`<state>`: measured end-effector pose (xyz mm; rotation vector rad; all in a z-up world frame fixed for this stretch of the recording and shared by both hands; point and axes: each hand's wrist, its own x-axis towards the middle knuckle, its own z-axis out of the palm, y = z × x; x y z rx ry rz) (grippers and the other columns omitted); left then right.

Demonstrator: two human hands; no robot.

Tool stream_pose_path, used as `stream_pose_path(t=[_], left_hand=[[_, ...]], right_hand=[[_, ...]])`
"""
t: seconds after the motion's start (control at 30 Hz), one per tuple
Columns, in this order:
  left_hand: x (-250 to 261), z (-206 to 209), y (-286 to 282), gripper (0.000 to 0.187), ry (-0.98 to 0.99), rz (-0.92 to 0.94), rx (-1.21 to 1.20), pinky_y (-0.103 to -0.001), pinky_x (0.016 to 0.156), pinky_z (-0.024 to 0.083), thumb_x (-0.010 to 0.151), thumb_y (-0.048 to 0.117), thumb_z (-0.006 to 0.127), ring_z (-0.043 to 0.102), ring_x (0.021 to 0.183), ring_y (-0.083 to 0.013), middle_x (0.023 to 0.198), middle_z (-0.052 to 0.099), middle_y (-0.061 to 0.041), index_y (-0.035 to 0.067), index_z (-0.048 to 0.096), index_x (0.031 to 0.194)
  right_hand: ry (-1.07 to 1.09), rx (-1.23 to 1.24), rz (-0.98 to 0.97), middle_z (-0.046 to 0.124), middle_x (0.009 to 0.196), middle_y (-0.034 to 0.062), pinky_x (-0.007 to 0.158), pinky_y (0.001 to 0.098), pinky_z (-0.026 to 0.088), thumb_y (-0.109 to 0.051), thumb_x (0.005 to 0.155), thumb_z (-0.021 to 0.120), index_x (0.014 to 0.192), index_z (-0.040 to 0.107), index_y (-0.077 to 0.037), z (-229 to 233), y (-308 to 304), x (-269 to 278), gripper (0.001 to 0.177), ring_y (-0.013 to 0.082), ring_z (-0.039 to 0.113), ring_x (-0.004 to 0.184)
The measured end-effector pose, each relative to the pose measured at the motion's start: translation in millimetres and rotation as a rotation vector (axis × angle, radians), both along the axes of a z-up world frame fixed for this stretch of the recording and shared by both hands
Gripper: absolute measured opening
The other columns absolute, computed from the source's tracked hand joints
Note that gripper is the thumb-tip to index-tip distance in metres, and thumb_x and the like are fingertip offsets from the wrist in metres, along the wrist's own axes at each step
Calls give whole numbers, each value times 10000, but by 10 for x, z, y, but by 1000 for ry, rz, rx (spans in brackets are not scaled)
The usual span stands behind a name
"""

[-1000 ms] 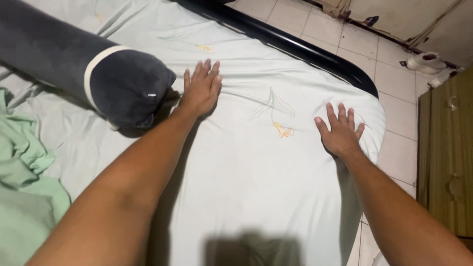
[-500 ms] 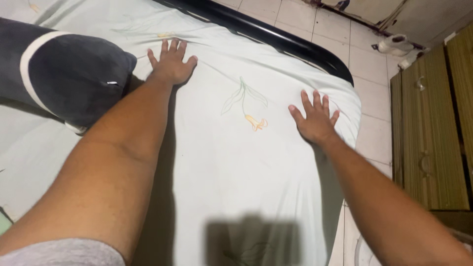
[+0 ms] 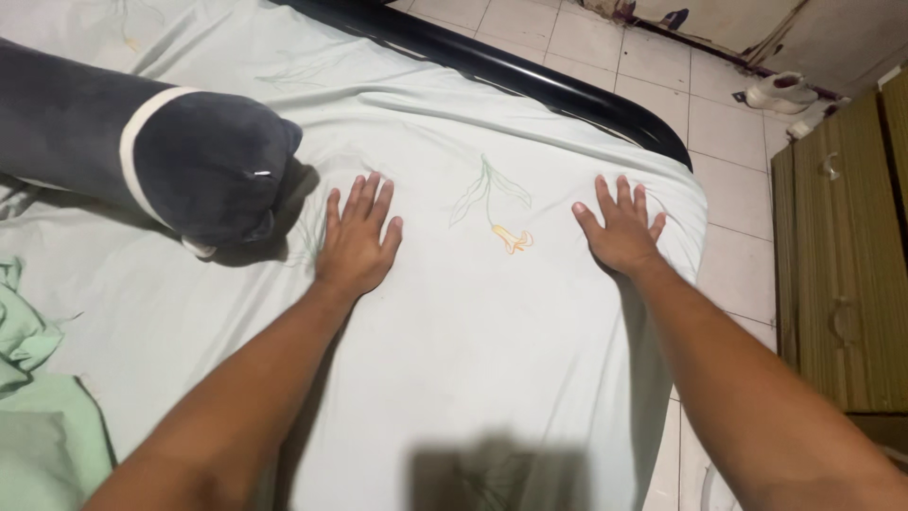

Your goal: The person smoothes a bedsheet and repositions pillows and a bolster on a bed by hand.

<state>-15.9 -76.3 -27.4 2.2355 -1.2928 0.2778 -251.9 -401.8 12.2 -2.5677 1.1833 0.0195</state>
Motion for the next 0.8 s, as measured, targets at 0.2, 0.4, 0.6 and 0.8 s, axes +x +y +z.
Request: stream_pose_path(t=[0.2,0.4,0.6,0.8], left_hand=[[44,-109,-60,639,-18,29,47,-558,1253,61,1044,380,425,193,1558,-339,1673,285,-172,62,346,1593],[-1,-81,-62,644,45,60,139,-541,1256,14,1039,404,377,144,1567,-301,1687,237,-139,91,315,1599],[-26,-56,-53,701,54,35,139,-537,1249,-14,1023,452,401,131,1564,-286,1683,227,-140,73,298,1603],[42,-108,-51,695,39,44,97,-540,1256,12,1015,455,434,160,1568,-279,1679,264,-141,88,327,1596]], right_hand=[[-324,-184,61,211,1728,140,1272,574,2,-580,1017,450,1629,305,-137,-42,-23,-516,769,303,89,1629],[-263,-96,-19,178,1721,97,1262,496,45,-519,1016,429,1622,286,-163,-94,-299,-906,717,306,49,1592],[-162,-98,-91,132,1724,123,1242,526,32,-527,1008,454,1628,254,-175,-45,-290,-881,741,310,25,1595],[-398,-123,-262,172,1739,186,1284,444,124,-503,1028,500,1634,258,-49,-188,12,-1007,795,322,131,1607]])
